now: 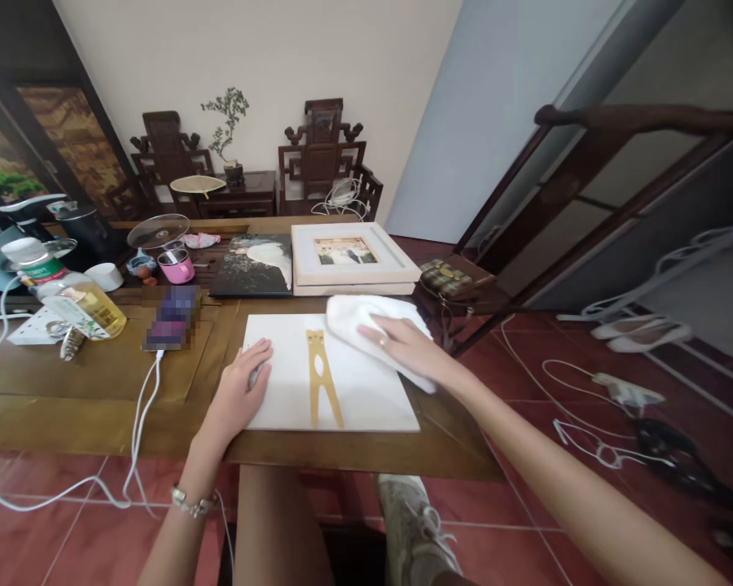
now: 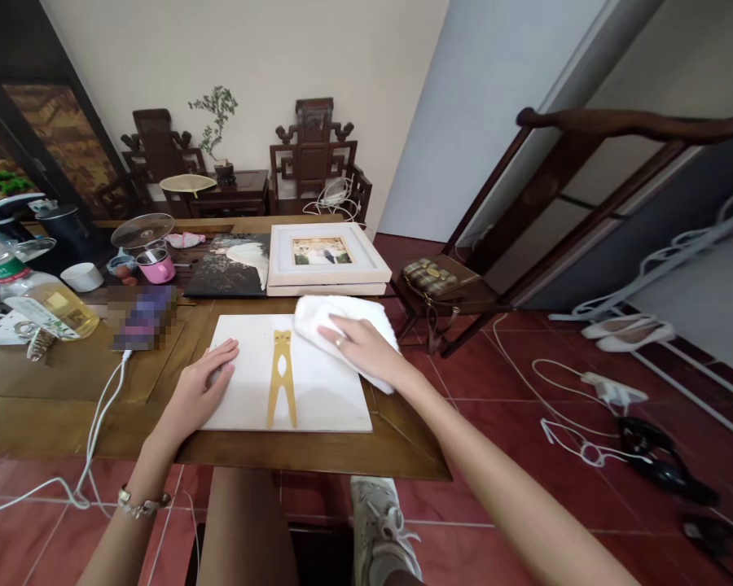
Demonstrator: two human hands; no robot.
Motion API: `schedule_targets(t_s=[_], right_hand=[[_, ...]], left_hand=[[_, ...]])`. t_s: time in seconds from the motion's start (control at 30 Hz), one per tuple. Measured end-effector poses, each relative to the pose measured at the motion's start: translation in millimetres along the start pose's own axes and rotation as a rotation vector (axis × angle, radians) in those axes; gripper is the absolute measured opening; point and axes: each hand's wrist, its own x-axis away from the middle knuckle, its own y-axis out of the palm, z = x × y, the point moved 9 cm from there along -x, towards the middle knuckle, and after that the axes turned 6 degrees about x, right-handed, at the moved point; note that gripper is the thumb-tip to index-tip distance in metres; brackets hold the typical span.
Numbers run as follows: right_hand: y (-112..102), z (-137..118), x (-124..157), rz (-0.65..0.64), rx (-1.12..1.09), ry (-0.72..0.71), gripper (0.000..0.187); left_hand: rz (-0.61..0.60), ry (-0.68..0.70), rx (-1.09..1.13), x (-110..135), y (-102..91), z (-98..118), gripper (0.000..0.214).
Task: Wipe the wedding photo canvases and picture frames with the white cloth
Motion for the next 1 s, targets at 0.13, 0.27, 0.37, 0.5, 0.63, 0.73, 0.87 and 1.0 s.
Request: schedule_targets(t_s=[0.13, 0.27, 0.37, 0.5, 0.63, 0.73, 0.87, 1.0], right_hand=[[9, -8, 71, -0.140, 0.003, 0.071, 0.048], [20, -24, 122, -0.392, -0.058, 0.092, 0.049], [18, -17, 117, -0.417, -0.066, 0.107, 0.052], [8, 3, 56, -0.240, -0.042, 0.073, 0.057], [2, 10, -7, -0.129, -0.088, -0.033, 0.049], [0, 13, -22, -0.085, -0.106, -0.041, 0.045], [6, 5, 13, -0.134, -0.065, -0.013, 0.046], [10, -11, 77, -0.279, -0.047, 0.066, 0.046]], left_hand=[[0.009, 0.004, -0.005, -1, 0.0, 0, 0.032], [0.015, 0.011, -0.013, -1, 0.4, 0, 0.031], [0.013, 0.013, -0.014, -1, 0.4, 1, 0.031], [0.003, 0.007, -0.016, 0, 0.2, 0, 0.030], [-0.004, 0.003, -0.010, 0, -0.1, 1, 0.030], [-0.007, 0.003, -0.006, 0, -0.1, 1, 0.031], [-0.011, -0.003, -0.002, 0, -0.1, 2, 0.031], [-0.014, -0.008, -0.001, 0, 0.3, 2, 0.031]])
